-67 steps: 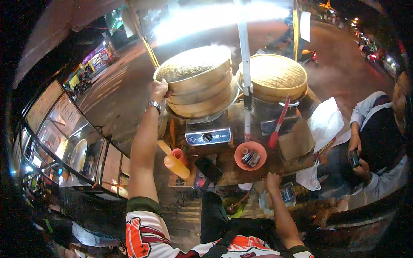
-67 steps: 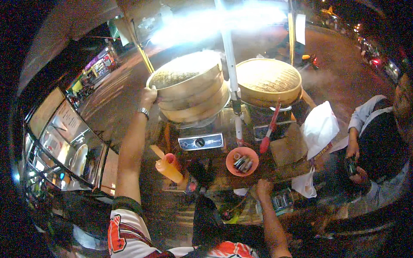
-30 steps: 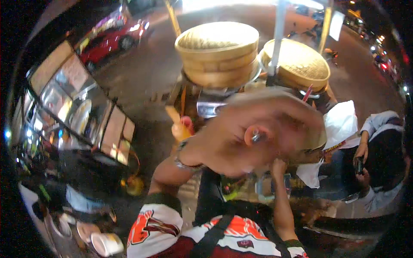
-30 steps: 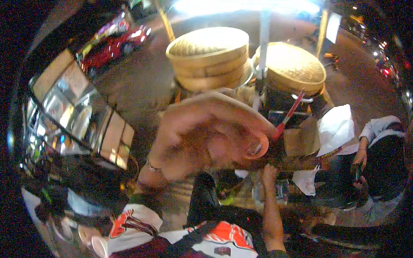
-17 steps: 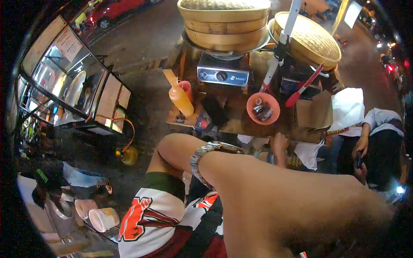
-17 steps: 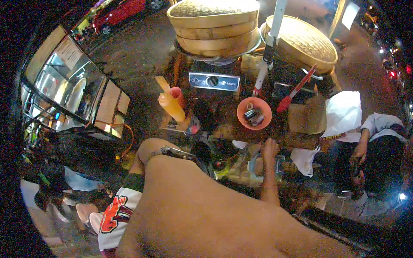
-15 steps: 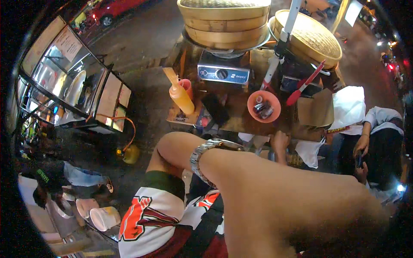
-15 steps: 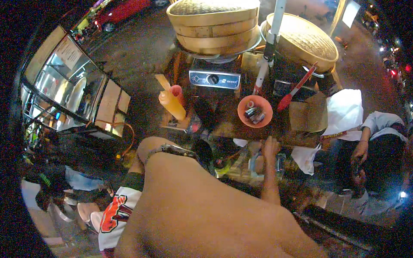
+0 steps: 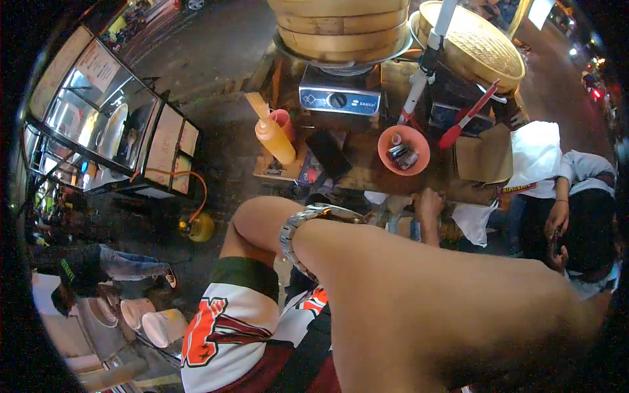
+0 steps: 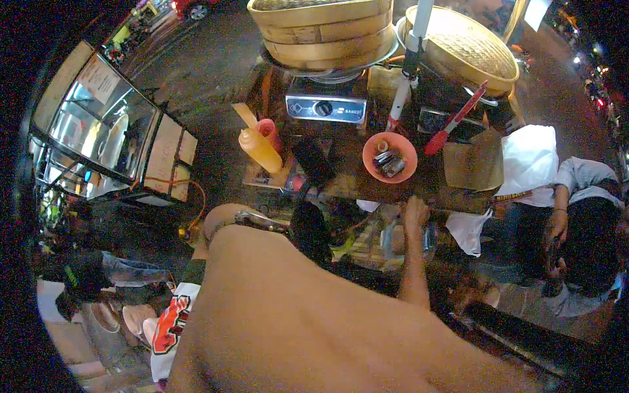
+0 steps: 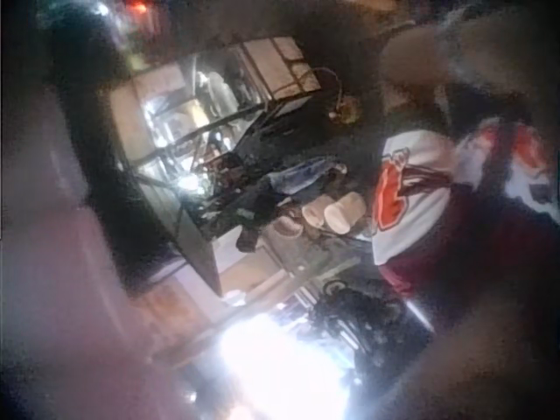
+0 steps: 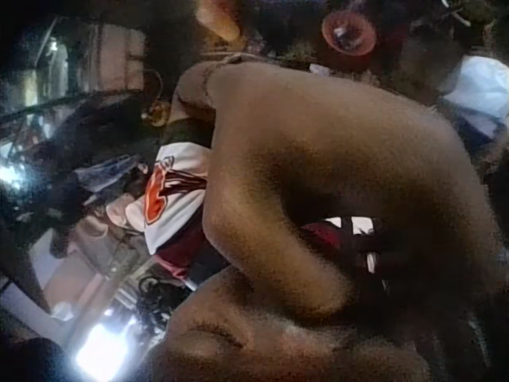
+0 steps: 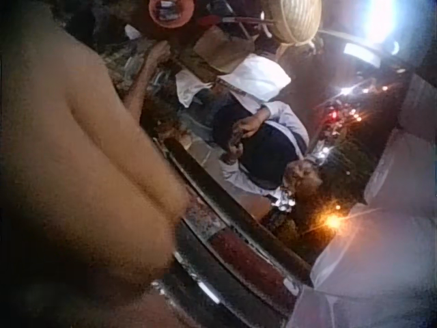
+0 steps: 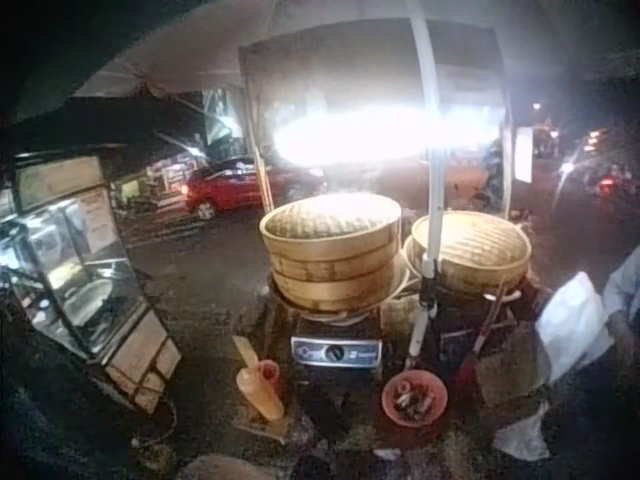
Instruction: The recorder is managing a street food cart, checking steamed food in bamboo baskets and showing a menu to customers.
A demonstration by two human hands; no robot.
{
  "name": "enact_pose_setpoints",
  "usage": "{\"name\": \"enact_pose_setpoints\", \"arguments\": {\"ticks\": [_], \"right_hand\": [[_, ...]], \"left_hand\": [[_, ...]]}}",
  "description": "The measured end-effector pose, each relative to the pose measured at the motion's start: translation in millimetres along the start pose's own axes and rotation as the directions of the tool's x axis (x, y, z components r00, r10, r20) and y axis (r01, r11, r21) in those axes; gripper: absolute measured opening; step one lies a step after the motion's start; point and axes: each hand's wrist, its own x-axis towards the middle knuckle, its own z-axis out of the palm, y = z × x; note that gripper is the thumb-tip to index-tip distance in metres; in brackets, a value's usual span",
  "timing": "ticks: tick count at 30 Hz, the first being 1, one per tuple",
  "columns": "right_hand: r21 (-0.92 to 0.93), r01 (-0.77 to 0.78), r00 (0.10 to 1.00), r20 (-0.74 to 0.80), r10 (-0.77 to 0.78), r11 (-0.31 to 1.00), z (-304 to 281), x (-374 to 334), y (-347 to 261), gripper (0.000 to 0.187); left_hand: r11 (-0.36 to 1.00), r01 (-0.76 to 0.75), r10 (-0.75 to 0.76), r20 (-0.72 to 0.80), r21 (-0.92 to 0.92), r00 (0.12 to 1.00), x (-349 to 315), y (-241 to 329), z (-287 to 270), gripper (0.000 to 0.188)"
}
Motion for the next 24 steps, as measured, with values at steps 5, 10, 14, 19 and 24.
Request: {"name": "enact_pose_setpoints", "arguments": {"ticks": [5, 10, 14, 19, 24], "right_hand": [[-0.053, -0.059, 0.997, 0.047, 0.062, 0.997, -14, 1, -5, 0.026], [-0.053, -0.053, 0.987, 0.147, 0.06, 0.997, -15, 5, -7, 0.031], [0.047, -0.116, 0.979, 0.173, 0.107, 0.992, -12, 3, -4, 0.04], [0.076, -0.007, 0.998, -0.061, 0.011, 0.997, 7, -4, 12, 0.045], [0.085, -0.111, 0.99, 0.093, 0.103, 0.99, -4, 2, 3, 0.041]], "left_hand": [[0.998, 0.027, -0.027, -0.003, -0.053, 1.0, -2, 0, -2, 0.008], [0.995, 0.067, -0.071, -0.062, -0.07, 0.996, -18, -2, -3, 0.007], [0.844, 0.135, -0.032, -0.202, 0.52, 0.979, -62, -4, -21, 0.011], [0.578, 0.649, 0.084, -0.828, 0.494, 0.555, -179, -36, -36, 0.013], [0.336, 0.881, 0.702, -0.712, 0.333, 0.002, -330, -39, -56, 0.036]]}}
